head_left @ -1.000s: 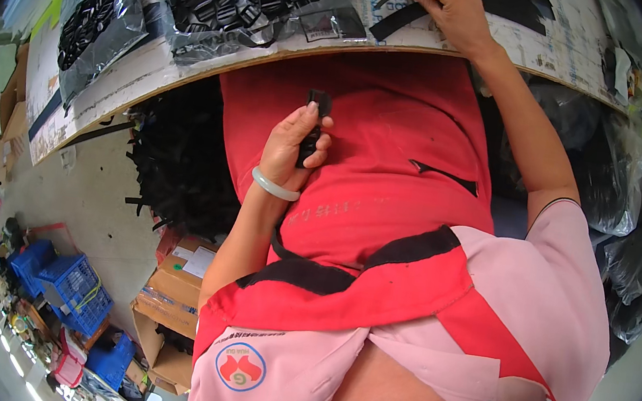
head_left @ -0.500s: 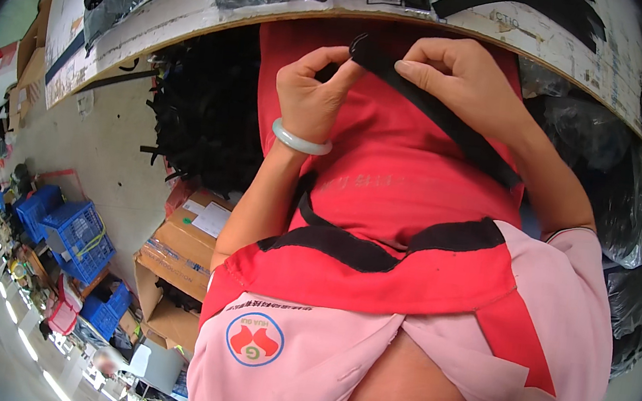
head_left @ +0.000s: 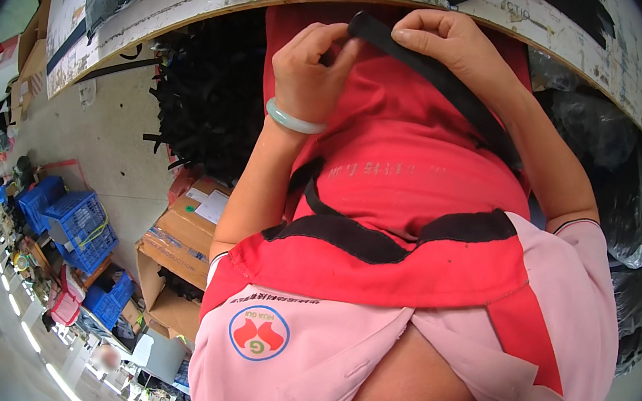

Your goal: Manually thread and assemble plastic buckles onto black straps.

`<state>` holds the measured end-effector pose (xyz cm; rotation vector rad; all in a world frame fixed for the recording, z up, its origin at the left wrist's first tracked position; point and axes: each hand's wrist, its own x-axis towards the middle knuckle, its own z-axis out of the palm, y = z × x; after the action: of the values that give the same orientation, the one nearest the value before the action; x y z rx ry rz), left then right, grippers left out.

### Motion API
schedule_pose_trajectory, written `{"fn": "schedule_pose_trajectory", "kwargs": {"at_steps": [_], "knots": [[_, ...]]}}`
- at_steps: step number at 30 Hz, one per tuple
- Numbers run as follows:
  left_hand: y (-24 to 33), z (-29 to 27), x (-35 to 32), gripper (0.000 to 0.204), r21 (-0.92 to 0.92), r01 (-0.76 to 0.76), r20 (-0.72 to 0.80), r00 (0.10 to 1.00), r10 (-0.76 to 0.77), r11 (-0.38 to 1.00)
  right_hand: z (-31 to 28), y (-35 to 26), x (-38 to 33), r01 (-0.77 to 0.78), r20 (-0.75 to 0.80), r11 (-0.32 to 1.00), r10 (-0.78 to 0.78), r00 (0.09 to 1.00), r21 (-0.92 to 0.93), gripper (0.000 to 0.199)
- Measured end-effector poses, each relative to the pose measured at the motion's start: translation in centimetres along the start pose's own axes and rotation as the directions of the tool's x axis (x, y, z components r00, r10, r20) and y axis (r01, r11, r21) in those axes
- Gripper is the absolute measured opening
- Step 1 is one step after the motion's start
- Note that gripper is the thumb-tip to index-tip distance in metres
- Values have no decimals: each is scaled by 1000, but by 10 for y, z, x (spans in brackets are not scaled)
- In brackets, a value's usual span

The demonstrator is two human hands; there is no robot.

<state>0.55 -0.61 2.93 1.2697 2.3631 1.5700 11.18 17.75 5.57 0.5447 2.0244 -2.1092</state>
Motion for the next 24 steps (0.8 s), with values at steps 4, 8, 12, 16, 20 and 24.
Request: {"fn": "schedule_pose_trajectory", "kwargs": {"at_steps": [4, 8, 12, 16, 20, 24], "knots": [[-3, -1, -1, 15, 35, -13, 6, 1000, 12, 999, 7, -5, 4, -1, 9, 989, -1, 1000, 146, 24], [-4, 5, -5, 13, -50, 68, 1, 998, -68, 996, 7, 3, 12, 37, -29, 992, -34, 999, 122, 23], [-2, 7, -5, 11, -104, 122, -131, 982, -136, 987, 7, 4, 16, 88, -52, 993, -92, 994, -81, 27], [-5, 15, -9, 12, -40, -114, -51, 992, 111, 993, 9, 7, 25, 73, -29, 979, -69, 997, 189, 28], [1, 13, -14, 9, -647, 533, 182, 802, -569, 545, 9, 17, 28, 73, -28, 987, -69, 997, 144, 24], [-17, 11, -17, 19, -742, 668, 568, 591, -572, -47, 21, 15, 19, 182, -32, 983, -181, 983, 2, 17]]}}
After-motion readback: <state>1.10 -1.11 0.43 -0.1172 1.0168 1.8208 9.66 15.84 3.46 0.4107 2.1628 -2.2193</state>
